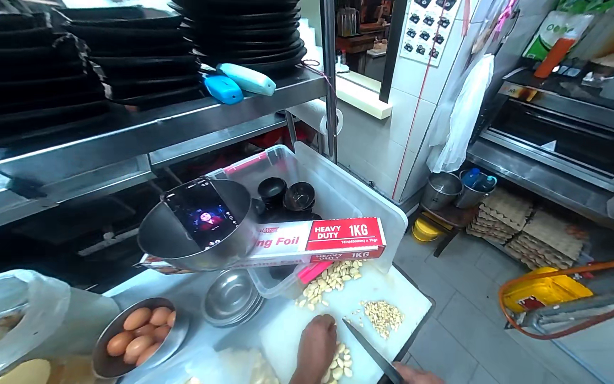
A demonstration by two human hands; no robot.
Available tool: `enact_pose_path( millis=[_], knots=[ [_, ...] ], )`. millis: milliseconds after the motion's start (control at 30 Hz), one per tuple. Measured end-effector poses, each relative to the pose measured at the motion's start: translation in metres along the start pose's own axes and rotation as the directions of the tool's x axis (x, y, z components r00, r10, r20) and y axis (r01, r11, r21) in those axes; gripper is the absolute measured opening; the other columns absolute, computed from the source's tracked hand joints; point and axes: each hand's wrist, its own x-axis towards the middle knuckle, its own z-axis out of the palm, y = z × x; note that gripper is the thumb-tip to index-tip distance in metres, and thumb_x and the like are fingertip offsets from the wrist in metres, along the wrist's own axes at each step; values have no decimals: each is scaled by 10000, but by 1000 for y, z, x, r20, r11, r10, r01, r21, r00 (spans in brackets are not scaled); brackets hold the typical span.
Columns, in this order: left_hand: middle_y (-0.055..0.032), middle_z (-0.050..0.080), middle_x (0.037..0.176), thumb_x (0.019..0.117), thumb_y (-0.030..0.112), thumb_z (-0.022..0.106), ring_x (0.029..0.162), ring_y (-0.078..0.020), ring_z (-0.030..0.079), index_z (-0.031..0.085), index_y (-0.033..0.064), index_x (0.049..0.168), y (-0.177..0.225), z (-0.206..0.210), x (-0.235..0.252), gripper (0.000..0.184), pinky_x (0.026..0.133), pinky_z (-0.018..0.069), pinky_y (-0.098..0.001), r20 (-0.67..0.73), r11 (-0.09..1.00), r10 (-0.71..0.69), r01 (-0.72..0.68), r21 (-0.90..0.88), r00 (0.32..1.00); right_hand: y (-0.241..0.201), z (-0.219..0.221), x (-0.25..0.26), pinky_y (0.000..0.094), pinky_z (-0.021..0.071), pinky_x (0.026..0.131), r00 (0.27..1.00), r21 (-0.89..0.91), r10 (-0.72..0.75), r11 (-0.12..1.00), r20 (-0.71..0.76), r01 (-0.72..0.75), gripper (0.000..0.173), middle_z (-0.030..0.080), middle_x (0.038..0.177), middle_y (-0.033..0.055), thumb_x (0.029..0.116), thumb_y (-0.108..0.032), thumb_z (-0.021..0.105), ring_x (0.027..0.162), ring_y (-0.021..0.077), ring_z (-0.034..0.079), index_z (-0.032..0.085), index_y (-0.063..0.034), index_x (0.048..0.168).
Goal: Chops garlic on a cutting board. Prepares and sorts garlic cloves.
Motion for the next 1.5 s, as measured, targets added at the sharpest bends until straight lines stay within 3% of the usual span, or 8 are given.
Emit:
enact_pose_path(
  millis=[200, 433, 567, 700, 833, 1000, 1100, 1500],
  knots=[
    [-21, 747, 990, 961, 291, 594, 967, -184, 720, 756, 164, 1059, 10, 6, 2, 228, 882, 596, -428, 31, 1000, -7, 7, -22, 1000, -14, -7, -1, 603, 586, 848, 1000, -73, -31, 997, 0, 30, 420, 735, 1141, 140, 1067, -316, 478, 1024, 356, 725, 555, -281, 1478],
    [2, 749, 935, 957, 286, 608, 898, -154, 720, 764, 176, 1018, 2, -4, 4, 200, 847, 598, -425, 50, 991, -78, 83, -108, 996, -6, -1, 18, 618, 564, 900, 997, 62, -35, 998, 72, 31, 426, 757, 1115, 130, 1059, -332, 509, 1026, 347, 733, 566, -246, 1472],
    [-15, 715, 1094, 964, 304, 550, 998, -202, 717, 731, 194, 1075, 1, -17, -1, 239, 819, 614, -459, 30, 982, -147, 143, 124, 989, 1, 1, 8, 586, 567, 919, 999, 81, -9, 997, 41, 5, 408, 760, 1122, 97, 1053, -349, 520, 1039, 310, 731, 589, -280, 1449],
    [22, 688, 1257, 907, 214, 622, 1175, -215, 634, 744, 267, 1197, -11, -2, -4, 318, 963, 551, -448, -94, 976, 201, -190, 107, 975, 2, 6, 5, 600, 571, 890, 999, 98, 5, 995, 46, -10, 383, 766, 1085, 89, 1048, -363, 523, 1007, 307, 737, 609, -298, 1415],
    [122, 700, 1261, 924, 126, 584, 1162, -192, 616, 775, 313, 1107, -11, 12, 2, 324, 913, 510, -464, -3, 885, 429, -419, 204, 903, 4, 5, 6, 596, 573, 884, 999, 85, 1, 996, 44, -5, 372, 765, 1080, 82, 1051, -371, 515, 1003, 300, 737, 612, -301, 1403],
    [55, 748, 1110, 1019, 293, 541, 1108, -184, 659, 769, 258, 1103, -9, 12, 9, 246, 959, 512, -423, 50, 906, 350, -352, 235, 935, 6, 4, 5, 594, 574, 882, 999, 94, -4, 996, 39, 0, 369, 767, 1074, 77, 1044, -361, 523, 1003, 293, 738, 619, -308, 1397],
    [53, 731, 1071, 987, 367, 607, 1088, -198, 642, 782, 274, 1027, -6, 10, 9, 203, 912, 512, -441, 1, 932, 289, -281, 229, 957, 5, 4, 3, 604, 572, 877, 999, 104, 0, 995, 39, -4, 372, 766, 1070, 88, 1044, -359, 528, 997, 304, 738, 616, -302, 1401],
    [0, 767, 1054, 994, 295, 613, 1059, -175, 708, 786, 176, 1069, 6, 12, 0, 223, 987, 545, -412, 68, 982, 163, -169, 89, 984, -1, -2, -1, 610, 574, 866, 999, 10, 16, 1000, 47, -17, 401, 755, 1091, 122, 1056, -354, 503, 1015, 345, 730, 584, -273, 1440]
  ],
)
